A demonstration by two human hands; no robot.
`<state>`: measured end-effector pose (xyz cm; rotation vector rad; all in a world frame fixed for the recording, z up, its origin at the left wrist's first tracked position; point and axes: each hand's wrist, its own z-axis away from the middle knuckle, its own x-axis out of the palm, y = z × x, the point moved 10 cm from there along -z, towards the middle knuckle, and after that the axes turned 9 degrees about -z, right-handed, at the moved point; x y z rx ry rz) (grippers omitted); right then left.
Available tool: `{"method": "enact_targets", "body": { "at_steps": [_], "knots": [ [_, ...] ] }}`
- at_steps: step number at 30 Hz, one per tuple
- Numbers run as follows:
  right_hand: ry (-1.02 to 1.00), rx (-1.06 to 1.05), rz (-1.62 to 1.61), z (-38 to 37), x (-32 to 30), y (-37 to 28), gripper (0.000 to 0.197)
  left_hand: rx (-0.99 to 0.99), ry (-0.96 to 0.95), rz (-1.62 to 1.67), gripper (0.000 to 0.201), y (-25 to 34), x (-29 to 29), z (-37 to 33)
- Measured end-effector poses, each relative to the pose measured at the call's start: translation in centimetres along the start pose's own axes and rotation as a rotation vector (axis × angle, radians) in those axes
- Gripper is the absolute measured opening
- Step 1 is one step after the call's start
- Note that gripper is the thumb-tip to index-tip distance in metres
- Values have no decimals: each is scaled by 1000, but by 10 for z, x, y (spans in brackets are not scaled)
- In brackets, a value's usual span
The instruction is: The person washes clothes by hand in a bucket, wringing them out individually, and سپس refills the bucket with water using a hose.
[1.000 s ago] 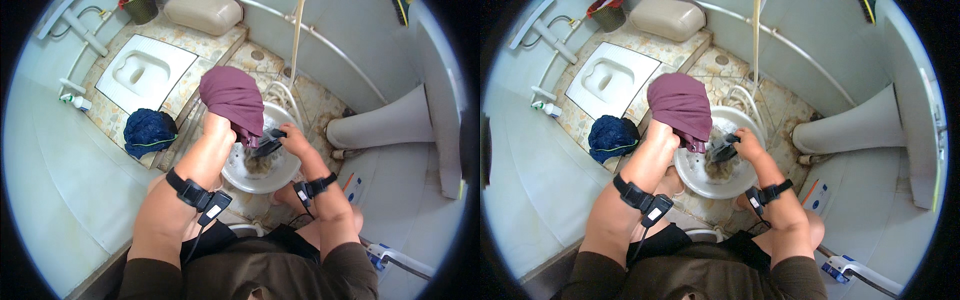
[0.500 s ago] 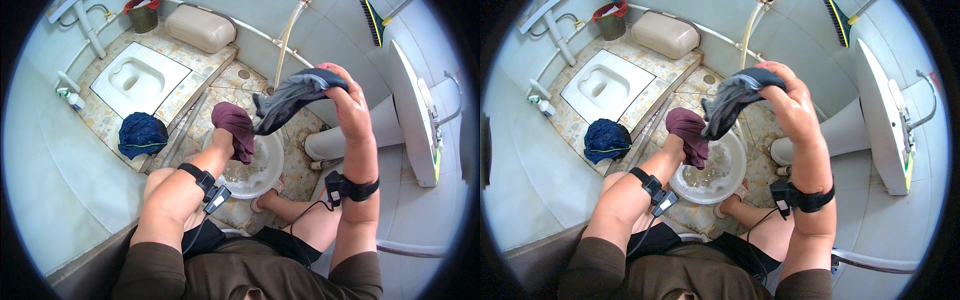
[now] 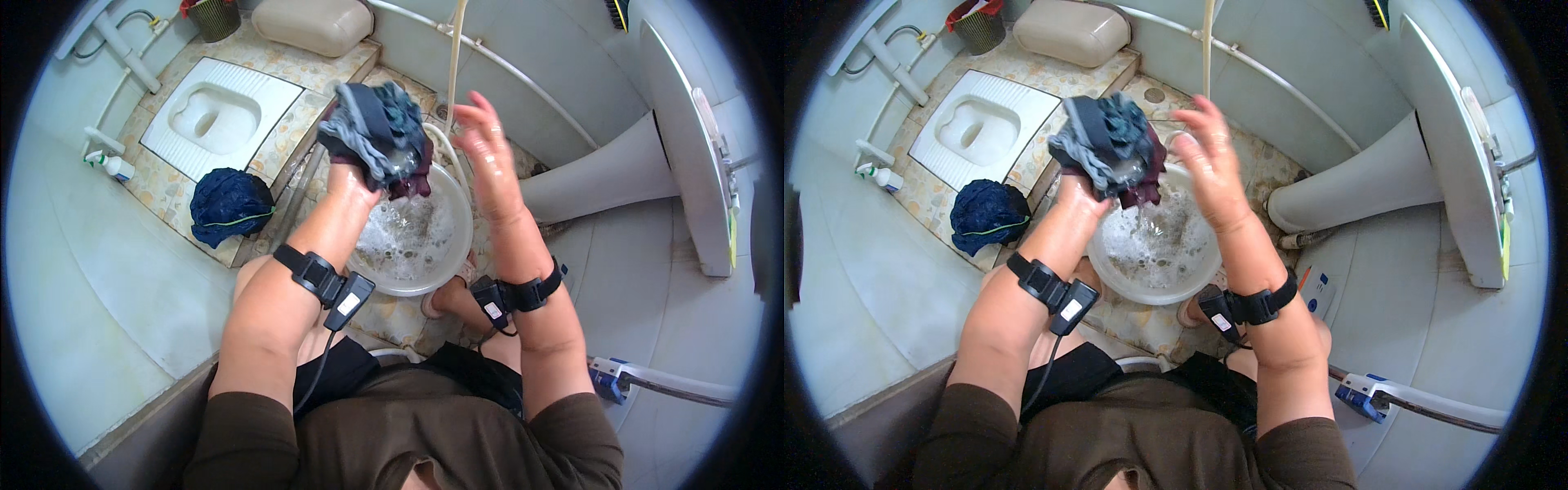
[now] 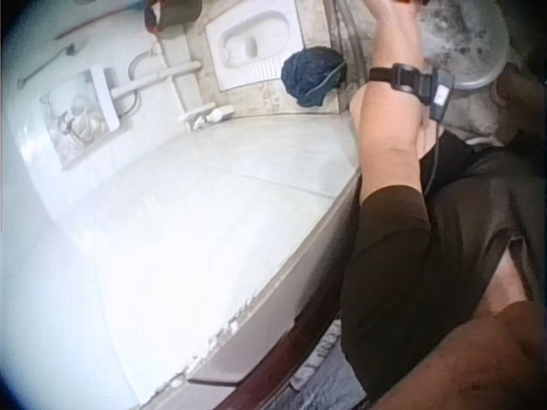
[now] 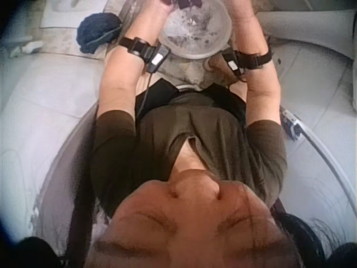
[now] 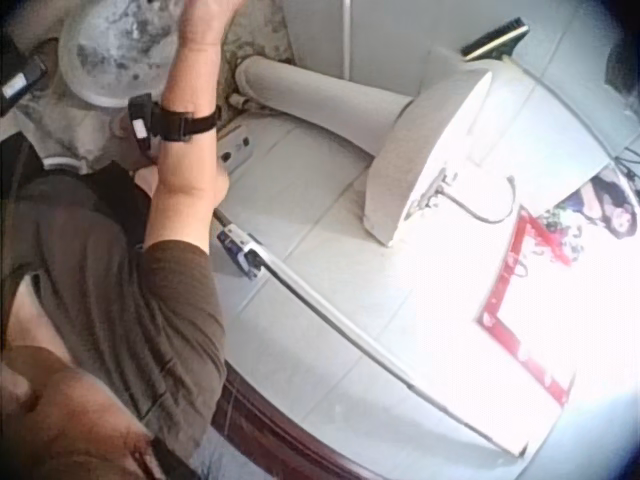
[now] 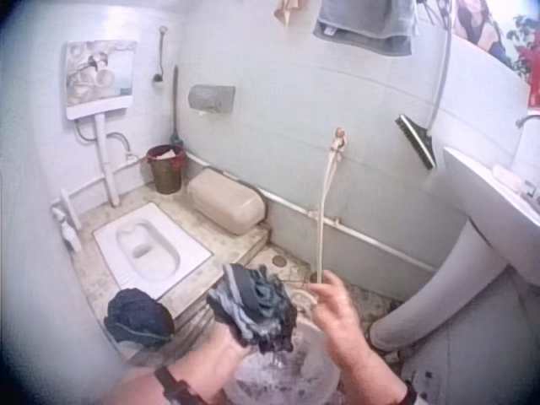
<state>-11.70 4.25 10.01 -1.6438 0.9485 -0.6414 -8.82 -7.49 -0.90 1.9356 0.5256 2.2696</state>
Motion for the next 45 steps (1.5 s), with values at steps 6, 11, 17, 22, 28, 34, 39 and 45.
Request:
{"method": "enact_targets", "body": {
  "at_steps": [6,11,17,22,28,34,39,45],
  "knots": [
    [602,921,-18,206,-132,312,58,179,96,14,47,32,-13,-12],
    [804,1290,-303,315,-70,348,52,236,100,49,40,55,-24,-5],
    [805,1240,-430,299,-85,329,41,281,-38,87,40,63,7,-16],
    [597,1007,-228,194,-99,267,30,308,82,28,38,77,-3,-13],
    [449,794,-31,132,-102,245,28,332,88,11,37,80,-3,-12],
    [375,731,-15,92,-83,221,25,360,105,18,36,87,-11,-10],
    [176,676,420,71,-87,194,21,347,40,23,36,87,0,-12],
    [-5,597,753,59,-76,149,22,348,57,21,38,79,-4,-16]
  ]
}}
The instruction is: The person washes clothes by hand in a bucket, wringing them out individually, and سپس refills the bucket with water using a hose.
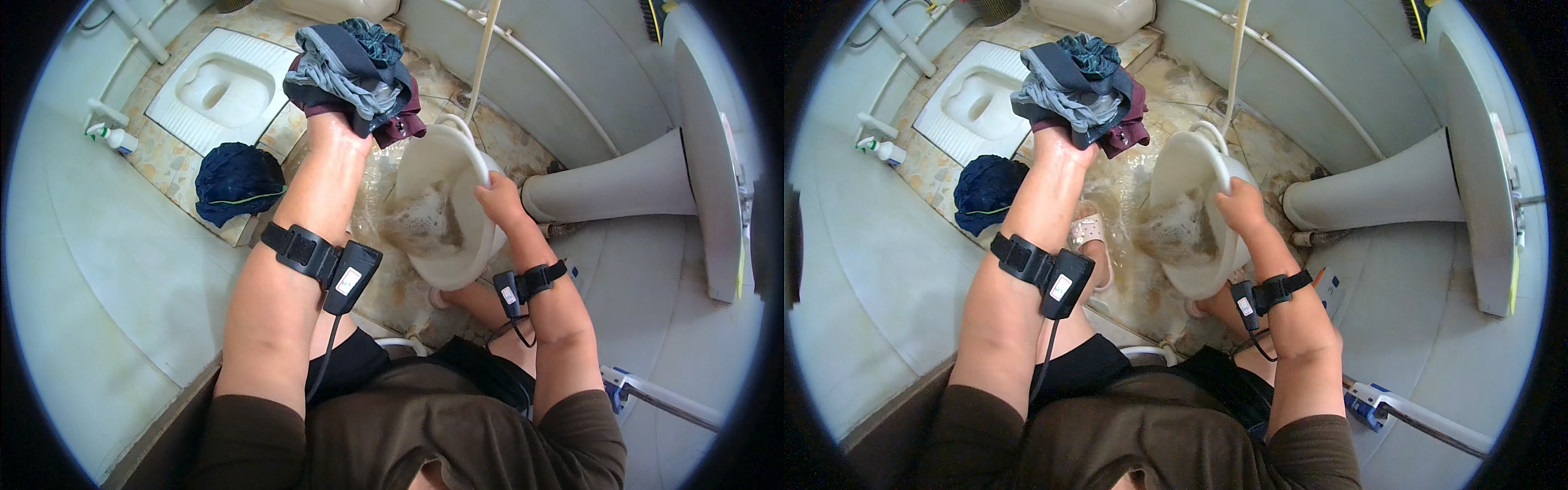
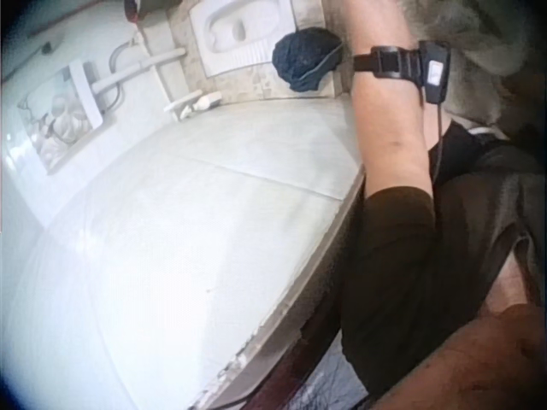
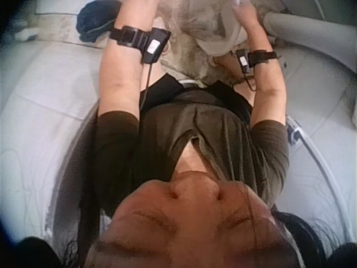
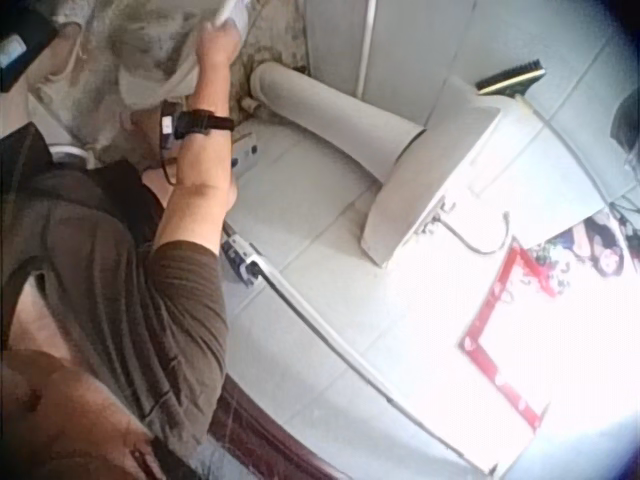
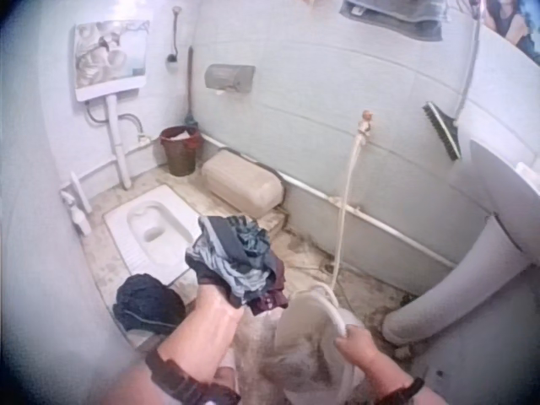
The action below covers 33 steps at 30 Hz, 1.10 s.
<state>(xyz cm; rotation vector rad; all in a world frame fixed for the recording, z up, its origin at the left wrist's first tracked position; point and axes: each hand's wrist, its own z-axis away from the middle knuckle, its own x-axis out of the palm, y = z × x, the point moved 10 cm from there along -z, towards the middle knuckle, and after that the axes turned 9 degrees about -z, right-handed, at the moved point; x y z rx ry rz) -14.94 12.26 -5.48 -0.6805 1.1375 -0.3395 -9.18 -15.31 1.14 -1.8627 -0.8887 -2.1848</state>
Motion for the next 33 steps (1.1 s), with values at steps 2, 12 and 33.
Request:
{"method": "enact_targets", "body": {
  "at_steps": [2,12,33],
  "knots": [
    [-41,-28,119,7,5,-16,22,4,-11,2,38,-3,3,3],
    [66,-340,419,33,-16,-81,12,-43,-123,38,36,-12,15,7],
    [309,-302,402,26,-106,-83,10,-119,-210,52,33,-20,31,5]
  ]
}}
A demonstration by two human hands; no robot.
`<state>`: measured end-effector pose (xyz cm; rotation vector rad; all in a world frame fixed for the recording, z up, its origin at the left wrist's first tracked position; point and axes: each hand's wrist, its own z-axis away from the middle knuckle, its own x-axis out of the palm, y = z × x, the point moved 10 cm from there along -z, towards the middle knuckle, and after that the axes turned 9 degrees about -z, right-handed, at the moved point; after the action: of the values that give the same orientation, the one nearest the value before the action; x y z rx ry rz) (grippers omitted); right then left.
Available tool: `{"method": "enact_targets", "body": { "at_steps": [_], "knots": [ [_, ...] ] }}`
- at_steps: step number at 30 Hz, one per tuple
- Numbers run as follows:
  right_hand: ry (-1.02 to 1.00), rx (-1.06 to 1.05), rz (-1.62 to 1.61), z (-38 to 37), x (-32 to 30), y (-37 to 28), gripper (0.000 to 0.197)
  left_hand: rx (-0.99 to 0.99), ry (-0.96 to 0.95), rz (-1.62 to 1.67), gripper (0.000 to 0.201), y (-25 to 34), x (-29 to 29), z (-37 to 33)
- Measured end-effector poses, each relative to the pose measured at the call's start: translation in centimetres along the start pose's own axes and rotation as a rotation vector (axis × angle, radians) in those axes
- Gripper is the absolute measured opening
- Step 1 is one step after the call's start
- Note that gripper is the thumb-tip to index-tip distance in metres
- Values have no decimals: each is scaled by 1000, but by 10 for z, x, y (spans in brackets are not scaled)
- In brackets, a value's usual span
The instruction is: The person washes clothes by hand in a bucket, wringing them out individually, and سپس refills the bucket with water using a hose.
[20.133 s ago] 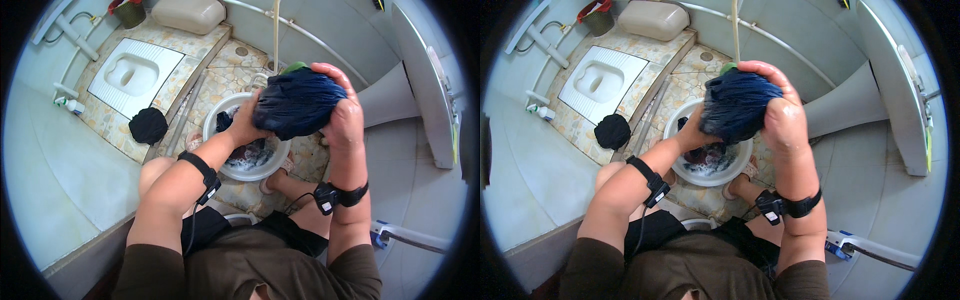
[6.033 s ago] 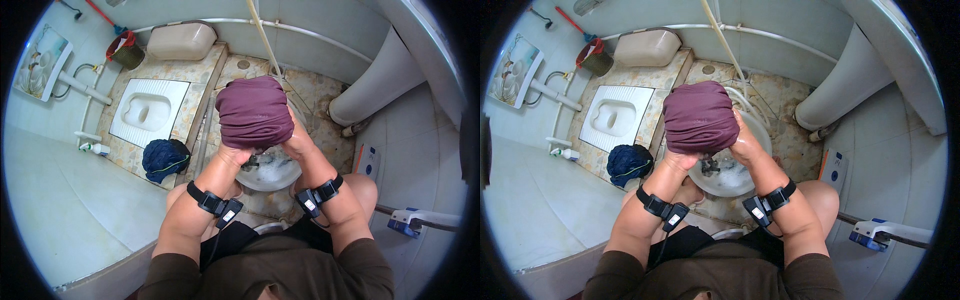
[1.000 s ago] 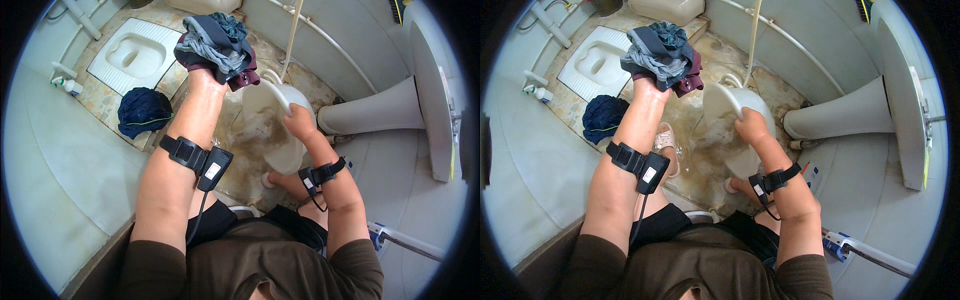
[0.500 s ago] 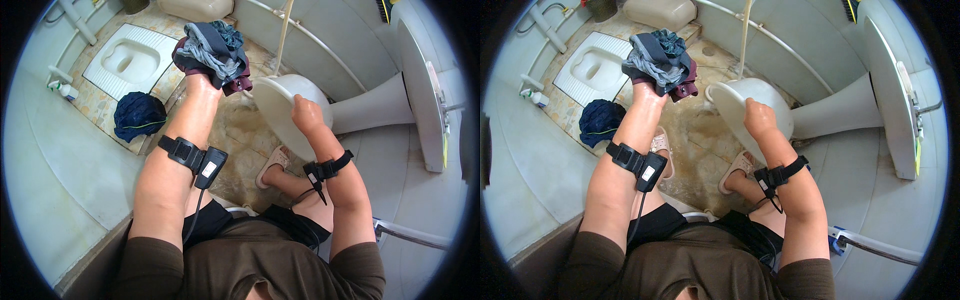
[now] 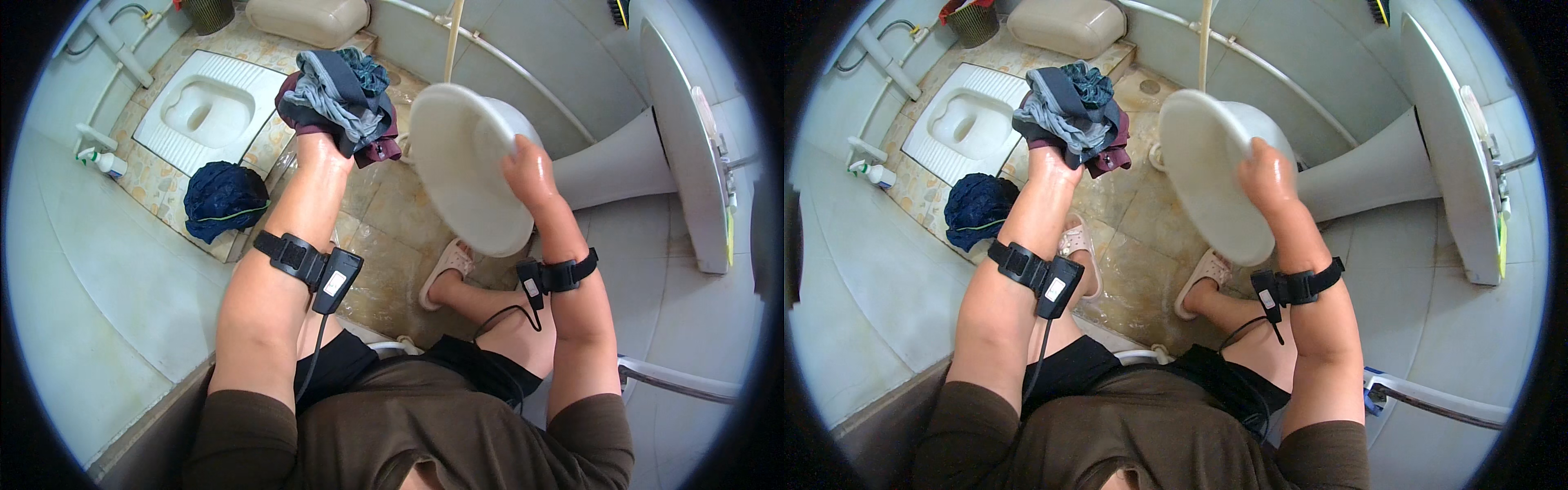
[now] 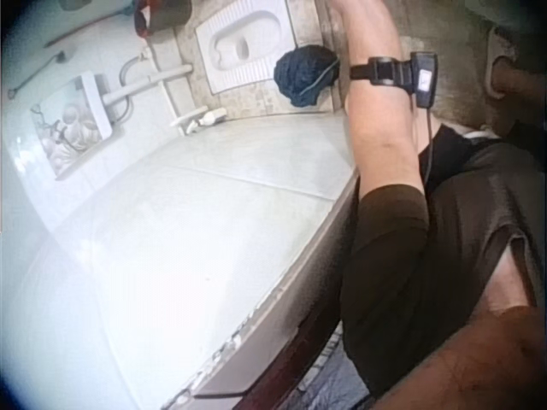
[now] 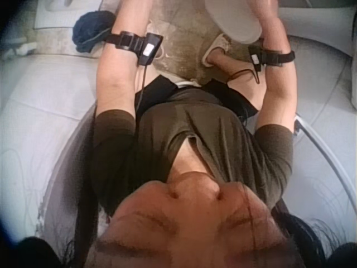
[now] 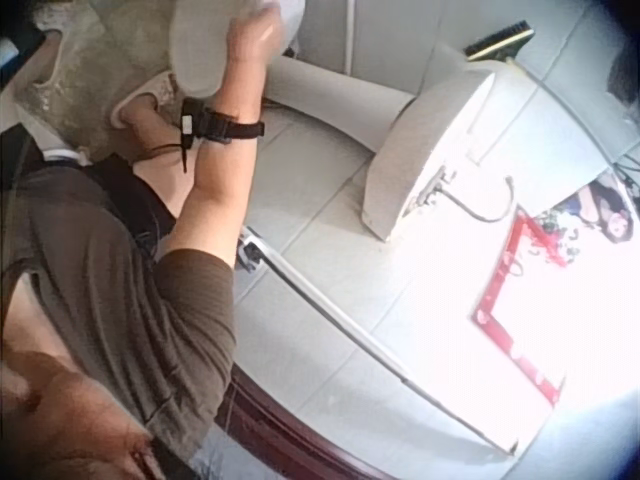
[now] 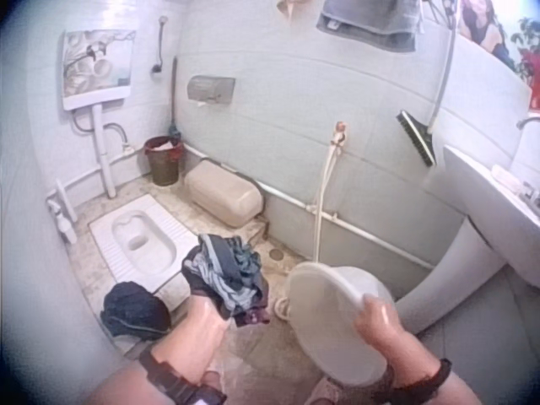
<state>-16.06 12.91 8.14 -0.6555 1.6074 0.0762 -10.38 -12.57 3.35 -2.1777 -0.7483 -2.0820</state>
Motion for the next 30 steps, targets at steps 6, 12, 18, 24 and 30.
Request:
{"method": "enact_targets", "body": {
  "at_steps": [6,12,18,24,30],
  "knots": [
    [-2,14,26,1,17,8,15,11,93,-60,31,0,-11,4],
    [77,272,-588,12,51,63,25,-79,171,-131,30,-21,-28,12],
    [-154,680,-1061,71,189,97,38,-312,378,-322,29,-64,-92,45],
    [-122,723,-1057,81,264,146,34,-537,687,-820,29,-93,-171,89],
    [-185,830,-767,61,252,146,38,-825,656,-1137,67,-89,-156,97]
  ]
}}
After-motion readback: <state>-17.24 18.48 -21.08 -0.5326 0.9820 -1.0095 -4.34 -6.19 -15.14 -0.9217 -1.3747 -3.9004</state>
